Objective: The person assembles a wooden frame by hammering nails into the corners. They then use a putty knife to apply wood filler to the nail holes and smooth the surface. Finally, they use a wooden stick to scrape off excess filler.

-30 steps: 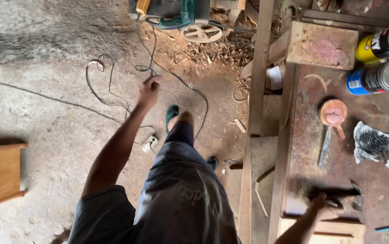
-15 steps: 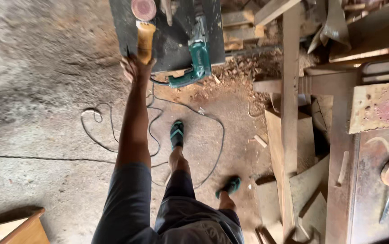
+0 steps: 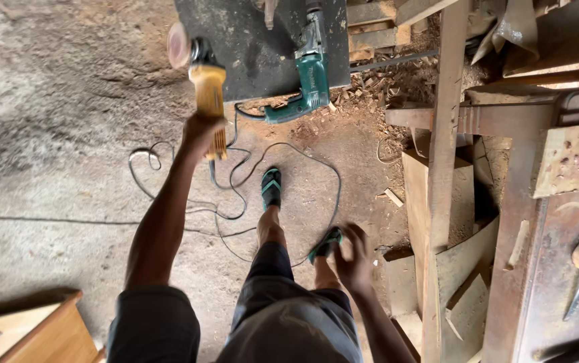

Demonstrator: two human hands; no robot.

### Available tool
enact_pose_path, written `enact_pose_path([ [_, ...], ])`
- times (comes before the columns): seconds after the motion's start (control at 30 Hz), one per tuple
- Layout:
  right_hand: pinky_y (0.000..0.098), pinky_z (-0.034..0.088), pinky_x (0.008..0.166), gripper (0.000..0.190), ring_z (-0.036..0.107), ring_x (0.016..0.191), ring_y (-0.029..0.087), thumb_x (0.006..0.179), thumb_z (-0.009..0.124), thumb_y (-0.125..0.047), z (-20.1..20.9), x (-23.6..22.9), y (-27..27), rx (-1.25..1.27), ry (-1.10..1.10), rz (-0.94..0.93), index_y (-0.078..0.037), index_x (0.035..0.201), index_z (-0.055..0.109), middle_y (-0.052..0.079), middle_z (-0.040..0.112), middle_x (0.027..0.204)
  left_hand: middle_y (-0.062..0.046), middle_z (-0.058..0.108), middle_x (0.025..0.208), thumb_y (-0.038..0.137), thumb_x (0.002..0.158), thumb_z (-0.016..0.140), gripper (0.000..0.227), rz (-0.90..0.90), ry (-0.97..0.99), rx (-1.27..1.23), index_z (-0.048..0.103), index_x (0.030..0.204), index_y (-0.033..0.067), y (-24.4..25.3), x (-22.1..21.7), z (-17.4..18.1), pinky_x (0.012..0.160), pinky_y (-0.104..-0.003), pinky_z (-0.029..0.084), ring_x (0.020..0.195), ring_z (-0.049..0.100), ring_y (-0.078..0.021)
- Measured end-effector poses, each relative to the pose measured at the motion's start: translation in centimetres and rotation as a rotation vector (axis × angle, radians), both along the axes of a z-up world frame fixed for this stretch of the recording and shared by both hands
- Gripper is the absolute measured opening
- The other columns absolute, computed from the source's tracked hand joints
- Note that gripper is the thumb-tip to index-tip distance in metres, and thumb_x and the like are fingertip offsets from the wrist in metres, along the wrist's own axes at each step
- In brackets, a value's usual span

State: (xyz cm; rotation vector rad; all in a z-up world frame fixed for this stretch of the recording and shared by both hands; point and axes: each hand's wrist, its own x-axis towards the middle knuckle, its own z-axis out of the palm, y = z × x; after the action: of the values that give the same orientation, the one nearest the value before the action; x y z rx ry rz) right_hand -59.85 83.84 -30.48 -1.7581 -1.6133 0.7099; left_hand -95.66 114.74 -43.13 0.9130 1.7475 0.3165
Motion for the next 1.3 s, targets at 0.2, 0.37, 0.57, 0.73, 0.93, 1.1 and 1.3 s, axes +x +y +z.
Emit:
enact_pose_path([
  [0.2, 0.0359, 0.058, 0.104, 0.053, 0.068, 0.119, 0.024, 0.097, 0.068, -0.029, 0.7, -6.1, 9.2, -0.349, 0.8, 0.141, -0.003, 0.142, 0.056, 0.012, 0.068, 0.133, -0.01, 0.075, 0.092, 0.042, 0.08, 0.075, 0.047, -0.126, -0.042, 0.149, 0.067, 0.108, 0.0059, -15.5, 6.4, 15.3, 0.065, -0.036, 0.061, 0.078, 0.074, -0.0205],
  [0.37, 0.0373, 0.057, 0.102, 0.083, 0.066, 0.119, 0.026, 0.087, 0.081, -0.047, 8.5, -1.4, 6.5, -0.414, 1.016, 0.202, 0.007, 0.141, 0.05, 0.017, 0.068, 0.127, -0.011, 0.075, 0.094, 0.046, 0.073, 0.078, 0.061, -0.34, -0.044, 0.429, 0.067, 0.112, 0.0004, -24.4, 17.0, 24.7, 0.073, -0.037, 0.059, 0.084, 0.075, -0.0227],
  [0.57, 0.0451, 0.055, 0.101, 0.082, 0.065, 0.116, 0.028, 0.08, 0.086, -0.034, 15.5, 9.0, -4.8, -0.157, 1.398, -0.021, 0.005, 0.141, 0.049, 0.013, 0.066, 0.124, -0.007, 0.06, 0.105, 0.056, 0.085, 0.07, 0.07, -0.6, -0.425, 0.475, 0.059, 0.125, 0.001, -34.3, 25.9, 27.9, 0.071, -0.035, 0.052, 0.089, 0.061, -0.0188],
  [0.73, 0.0569, 0.057, 0.093, 0.065, 0.069, 0.109, 0.038, 0.093, 0.083, -0.031, 16.2, 14.8, -12.1, 0.185, 1.542, -0.193, 0.01, 0.134, 0.053, 0.021, 0.068, 0.115, -0.004, 0.059, 0.094, 0.056, 0.089, 0.072, 0.062, -0.676, -0.568, 0.607, 0.058, 0.117, 0.0022, -40.3, 31.6, 29.4, 0.071, -0.029, 0.049, 0.082, 0.058, -0.014],
  [0.93, 0.045, 0.059, 0.093, 0.073, 0.068, 0.111, 0.028, 0.092, 0.085, -0.027, 19.1, 18.4, -17.9, 0.484, 1.432, -0.408, 0.003, 0.147, 0.046, 0.017, 0.064, 0.127, -0.002, 0.049, 0.087, 0.038, 0.089, 0.078, 0.045, -0.952, -0.655, 0.65, 0.064, 0.115, 0.0041, -42.2, 36.1, 30.3, 0.065, -0.029, 0.041, 0.073, 0.045, -0.0132],
  [1.1, 0.044, 0.063, 0.079, 0.07, 0.071, 0.095, 0.028, 0.083, 0.084, -0.025, 20.8, 17.7, -20.5, 0.547, 1.514, -0.435, -0.008, 0.138, 0.045, 0.014, 0.065, 0.114, -0.004, 0.057, 0.086, 0.029, 0.085, 0.082, 0.038, -1.109, -0.652, 0.48, 0.064, 0.107, 0.0042, -44.1, 36.4, 29.5, 0.066, -0.03, 0.047, 0.073, 0.053, -0.0145],
  [1.3, 0.0428, 0.06, 0.071, 0.056, 0.068, 0.085, 0.027, 0.086, 0.083, -0.021, 19.8, 15.8, -20.9, 0.629, 1.38, -0.633, -0.005, 0.125, 0.046, 0.015, 0.063, 0.104, -0.009, 0.064, 0.109, 0.021, 0.097, 0.072, 0.029, -1.176, -0.919, 0.386, 0.063, 0.118, 0.0037, -44.3, 35.9, 27.4, 0.088, -0.032, 0.053, 0.099, 0.065, -0.0192],
])
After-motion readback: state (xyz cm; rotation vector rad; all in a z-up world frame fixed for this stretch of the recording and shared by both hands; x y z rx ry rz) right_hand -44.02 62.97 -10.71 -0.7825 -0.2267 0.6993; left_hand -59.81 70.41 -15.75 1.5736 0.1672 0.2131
